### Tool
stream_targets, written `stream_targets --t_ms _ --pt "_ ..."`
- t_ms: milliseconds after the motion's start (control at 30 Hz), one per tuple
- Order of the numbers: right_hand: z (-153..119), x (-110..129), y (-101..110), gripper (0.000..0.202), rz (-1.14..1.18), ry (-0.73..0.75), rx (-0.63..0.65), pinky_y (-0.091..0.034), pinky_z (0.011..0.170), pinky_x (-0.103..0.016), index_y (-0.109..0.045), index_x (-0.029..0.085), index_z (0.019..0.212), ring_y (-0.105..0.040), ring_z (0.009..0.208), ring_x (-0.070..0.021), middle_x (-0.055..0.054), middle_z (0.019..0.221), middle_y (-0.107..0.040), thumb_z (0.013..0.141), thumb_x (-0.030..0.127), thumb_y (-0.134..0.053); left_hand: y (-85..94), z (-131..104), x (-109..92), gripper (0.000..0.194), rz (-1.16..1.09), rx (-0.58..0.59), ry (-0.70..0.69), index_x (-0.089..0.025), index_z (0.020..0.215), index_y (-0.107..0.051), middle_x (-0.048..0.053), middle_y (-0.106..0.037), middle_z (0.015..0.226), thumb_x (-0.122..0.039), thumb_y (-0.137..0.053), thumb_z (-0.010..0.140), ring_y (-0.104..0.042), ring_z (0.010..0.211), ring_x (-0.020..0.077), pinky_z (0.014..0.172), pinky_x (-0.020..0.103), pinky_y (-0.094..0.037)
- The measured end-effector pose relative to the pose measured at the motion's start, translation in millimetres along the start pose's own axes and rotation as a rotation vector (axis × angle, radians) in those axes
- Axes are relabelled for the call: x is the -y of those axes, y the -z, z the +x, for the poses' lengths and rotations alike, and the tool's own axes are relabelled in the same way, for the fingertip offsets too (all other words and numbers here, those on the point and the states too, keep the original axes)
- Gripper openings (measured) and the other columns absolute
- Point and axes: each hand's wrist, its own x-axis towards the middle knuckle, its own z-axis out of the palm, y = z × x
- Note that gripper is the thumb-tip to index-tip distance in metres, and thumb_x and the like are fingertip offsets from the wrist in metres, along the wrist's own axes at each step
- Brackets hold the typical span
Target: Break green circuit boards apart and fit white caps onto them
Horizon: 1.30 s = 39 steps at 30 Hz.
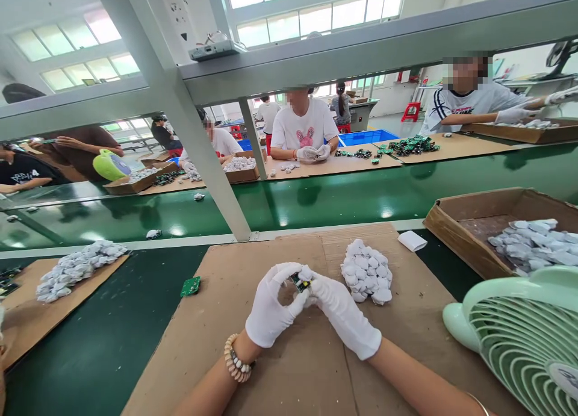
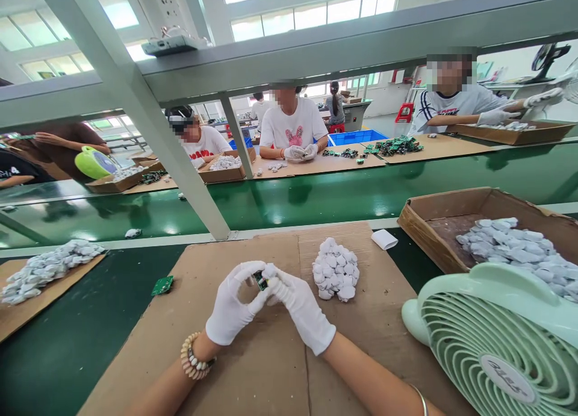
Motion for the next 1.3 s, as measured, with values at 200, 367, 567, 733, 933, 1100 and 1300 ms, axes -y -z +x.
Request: stream_targets --t_ms 200,367,567,733,933,1100,1300 --pt "-0.5 20.0 5.5 0.012 0.197 -0.199 0.19 -0.045 0.066 -0.028 -0.062 0.016 0.081 -0.052 0.067 -0.012 0.0 0.074 -0.055 0.074 0.026 -0.06 6.0 1.6 -0.8 0.048 -0.064 0.153 -0.018 -0.021 0.12 -0.05 0.007 -0.064 0.104 -0.017 -0.058 0.073 -0.061 0.09 0.0174 0.08 0.032 -0.051" --pt "-3.2 25.2 6.3 0.018 0.168 -0.198 0.216 -0.046 0.065 -0.028 -0.062 0.015 0.089 -0.052 0.065 -0.0109 -0.001 0.075 -0.056 0.075 0.024 -0.057 10.7 1.2 2.7 0.058 -0.121 0.265 0.007 -0.021 0.13 -0.041 0.009 -0.064 0.11 -0.026 -0.062 0.075 -0.061 0.09 0.0184 0.08 0.034 -0.049" --pt "-3.9 13.5 8.9 0.016 0.07 -0.159 0.132 -0.051 0.053 -0.028 -0.06 0.015 0.081 -0.055 0.058 -0.0118 0.0 0.07 -0.06 0.066 0.021 -0.061 10.9 0.3 2.2 0.049 0.035 0.373 -0.082 -0.026 0.129 -0.044 0.003 -0.065 0.081 -0.03 -0.056 0.081 -0.056 0.069 0.015 0.068 0.029 -0.045" --pt "-3.4 2.7 10.2 0.013 0.034 -0.129 0.105 -0.051 0.044 -0.026 -0.053 0.017 0.076 -0.054 0.045 -0.0109 0.003 0.059 -0.06 0.065 0.018 -0.059 11.8 5.2 -2.3 0.051 -0.022 0.416 -0.144 -0.026 0.13 -0.043 0.001 -0.065 0.073 -0.03 -0.056 0.082 -0.056 0.065 0.0143 0.067 0.028 -0.044" --pt "-4.1 12.4 9.7 0.019 0.058 -0.193 0.169 -0.053 0.052 -0.028 -0.056 0.017 0.089 -0.059 0.053 -0.0112 0.002 0.068 -0.058 0.074 0.029 -0.06 13.0 6.6 -1.7 0.046 -0.165 0.384 0.046 -0.024 0.123 -0.053 0.003 -0.066 0.079 -0.034 -0.059 0.078 -0.057 0.07 0.0156 0.07 0.028 -0.046" --pt "-6.0 23.9 8.1 0.04 0.221 -0.229 0.295 -0.054 0.07 -0.036 -0.058 0.021 0.11 -0.059 0.08 -0.0161 -0.002 0.089 -0.06 0.074 0.038 -0.062 14.3 5.7 0.4 0.042 -0.294 0.36 0.235 -0.019 0.11 -0.063 0.001 -0.063 0.07 -0.039 -0.062 0.073 -0.051 0.059 0.0127 0.058 0.023 -0.045" --pt "-5.6 24.1 13.2 0.043 0.072 -0.17 0.238 -0.055 0.063 -0.031 -0.056 0.021 0.113 -0.061 0.069 -0.0137 -0.001 0.088 -0.061 0.072 0.027 -0.067 11.0 4.7 0.8 0.042 -0.314 0.341 0.224 -0.017 0.11 -0.063 0.0 -0.061 0.067 -0.035 -0.064 0.072 -0.047 0.054 0.0104 0.053 0.022 -0.043"
